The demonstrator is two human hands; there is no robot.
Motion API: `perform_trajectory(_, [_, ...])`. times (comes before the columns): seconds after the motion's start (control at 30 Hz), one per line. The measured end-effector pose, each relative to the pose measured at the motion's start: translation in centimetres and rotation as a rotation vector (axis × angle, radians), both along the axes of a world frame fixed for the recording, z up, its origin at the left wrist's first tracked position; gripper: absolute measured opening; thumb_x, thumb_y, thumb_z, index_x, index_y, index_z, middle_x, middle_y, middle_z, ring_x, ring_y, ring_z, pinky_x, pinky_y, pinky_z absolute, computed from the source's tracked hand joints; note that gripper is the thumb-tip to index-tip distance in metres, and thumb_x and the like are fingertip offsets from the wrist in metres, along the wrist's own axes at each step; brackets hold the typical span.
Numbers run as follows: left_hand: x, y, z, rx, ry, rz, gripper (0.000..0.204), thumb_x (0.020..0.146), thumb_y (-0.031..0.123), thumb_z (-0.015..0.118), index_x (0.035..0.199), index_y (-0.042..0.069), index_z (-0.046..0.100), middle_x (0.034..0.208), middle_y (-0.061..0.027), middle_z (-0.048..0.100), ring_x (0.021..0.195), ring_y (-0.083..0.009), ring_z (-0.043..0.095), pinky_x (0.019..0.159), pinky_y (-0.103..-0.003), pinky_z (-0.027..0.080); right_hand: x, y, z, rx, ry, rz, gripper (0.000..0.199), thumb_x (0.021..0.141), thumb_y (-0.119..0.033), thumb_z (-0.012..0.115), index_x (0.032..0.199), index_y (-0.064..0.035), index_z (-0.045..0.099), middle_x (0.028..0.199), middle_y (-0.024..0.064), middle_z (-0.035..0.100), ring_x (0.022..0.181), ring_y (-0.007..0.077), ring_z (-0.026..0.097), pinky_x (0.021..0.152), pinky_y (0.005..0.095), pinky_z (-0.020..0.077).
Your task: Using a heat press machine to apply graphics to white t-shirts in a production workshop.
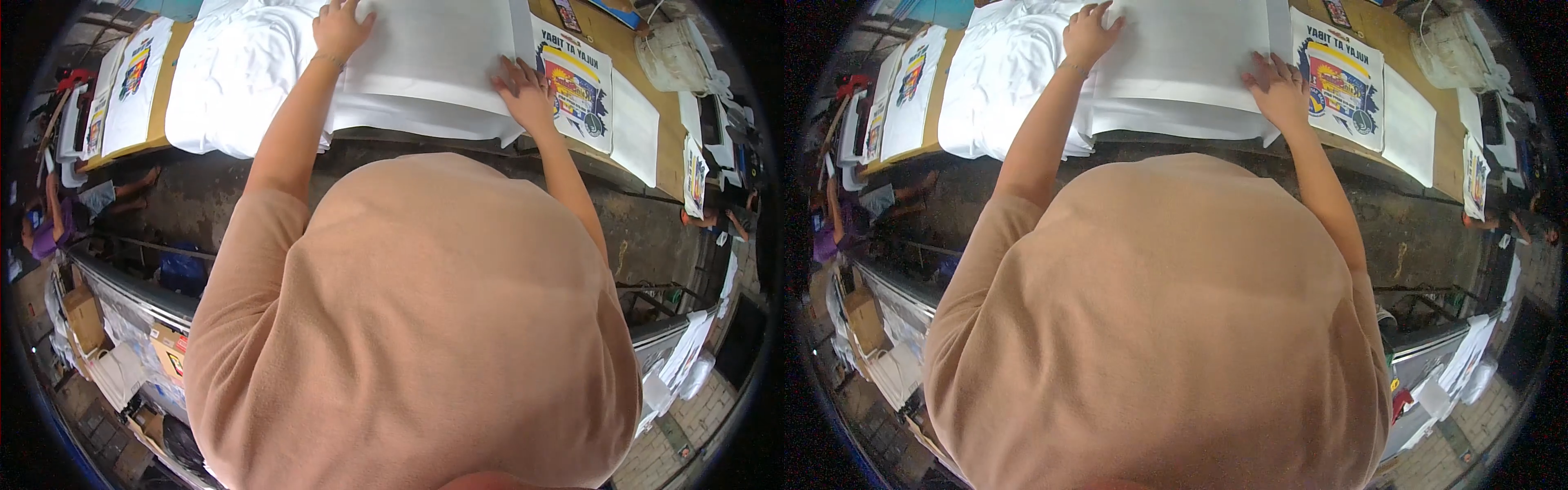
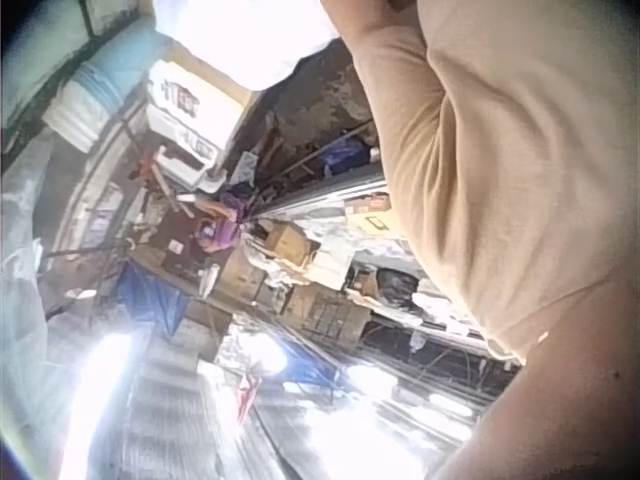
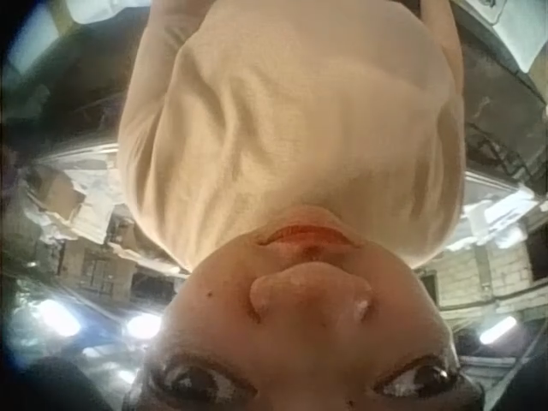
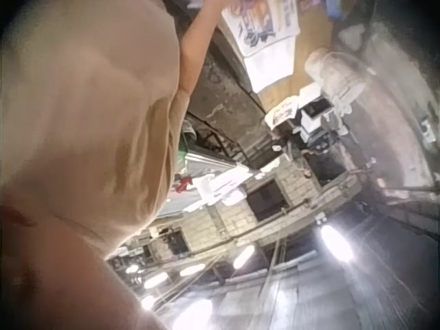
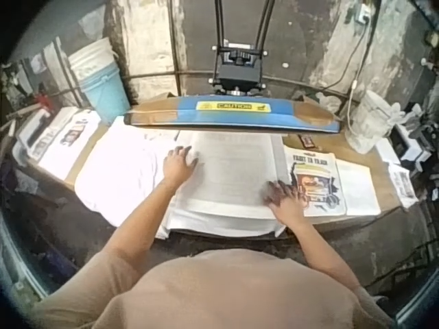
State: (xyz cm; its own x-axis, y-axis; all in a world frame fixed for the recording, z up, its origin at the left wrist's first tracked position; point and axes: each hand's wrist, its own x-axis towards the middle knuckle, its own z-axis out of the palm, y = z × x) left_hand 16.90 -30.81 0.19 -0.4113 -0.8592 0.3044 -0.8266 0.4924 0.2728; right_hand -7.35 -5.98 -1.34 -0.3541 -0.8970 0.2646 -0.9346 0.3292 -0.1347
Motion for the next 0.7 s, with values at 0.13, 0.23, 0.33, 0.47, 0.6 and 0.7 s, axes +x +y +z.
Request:
perform_trajectory(0.13, [3.1, -1.4, -2.2, 0.020, 0.061, -0.202, 0.044, 0.080, 0.048, 0.055, 0.121, 0.032, 0.054, 0.134, -0.0045, 0.042, 0.125, -0.0304, 0.035, 0.100, -0.042, 0.033, -0.1, -1.5, -0.9, -0.001, -0.002, -0.032, 0.056, 0.082, -0.056, 0.047, 0.132, -0.0313, 0.041, 0.139, 0.0043, 0.037, 0.128, 0.0330, 0.032, 0.102, 0.0568, 0.0181])
perform_trajectory(0.23, [2.8, -3.0, -3.3, -0.053, -0.035, -0.208, 0.049, 0.082, 0.048, 0.052, 0.124, 0.023, 0.053, 0.130, -0.0107, 0.045, 0.120, -0.0306, 0.042, 0.099, -0.042, 0.034, -0.8, -2.6, -1.1, 0.089, 0.042, -0.084, 0.058, 0.082, -0.058, 0.045, 0.133, -0.0315, 0.039, 0.141, 0.0023, 0.034, 0.129, 0.0332, 0.030, 0.103, 0.0549, 0.0196])
perform_trajectory(0.33, [1.6, -4.2, -3.6, -0.107, 0.048, -0.222, 0.043, 0.080, 0.035, 0.055, 0.120, 0.018, 0.054, 0.117, -0.0145, 0.053, 0.109, -0.0324, 0.048, 0.091, -0.043, 0.041, -1.4, -4.2, -0.7, 0.130, 0.055, -0.106, 0.059, 0.083, -0.061, 0.042, 0.134, -0.0323, 0.036, 0.143, 0.0012, 0.031, 0.131, 0.0325, 0.027, 0.104, 0.0530, 0.0195])
perform_trajectory(0.47, [0.5, -5.4, -3.3, -0.006, 0.029, -0.144, 0.038, 0.082, 0.032, 0.051, 0.119, 0.026, 0.055, 0.120, -0.0144, 0.050, 0.110, -0.0340, 0.046, 0.091, -0.044, 0.040, -1.9, -5.9, 0.1, 0.285, 0.040, -0.142, 0.060, 0.085, -0.059, 0.037, 0.137, -0.0312, 0.031, 0.145, 0.0020, 0.027, 0.132, 0.0339, 0.024, 0.106, 0.0492, 0.0200])
perform_trajectory(0.6, [0.5, -6.3, -3.3, 0.033, -0.044, -0.180, 0.037, 0.082, 0.032, 0.051, 0.119, 0.028, 0.055, 0.122, -0.0141, 0.049, 0.108, -0.0348, 0.047, 0.088, -0.046, 0.042, -1.9, -6.4, 0.3, 0.378, 0.015, -0.175, 0.061, 0.085, -0.059, 0.035, 0.139, -0.0332, 0.026, 0.146, 0.0009, 0.025, 0.133, 0.0342, 0.023, 0.106, 0.0510, 0.0181])
perform_trajectory(0.7, [0.5, -6.5, -3.8, 0.000, -0.005, -0.181, 0.038, 0.082, 0.032, 0.051, 0.119, 0.027, 0.055, 0.120, -0.0140, 0.049, 0.106, -0.0355, 0.048, 0.086, -0.046, 0.043, -1.9, -6.2, 0.0, 0.352, 0.004, -0.177, 0.061, 0.085, -0.059, 0.036, 0.139, -0.0338, 0.025, 0.147, 0.0013, 0.023, 0.133, 0.0338, 0.022, 0.107, 0.0507, 0.0171])
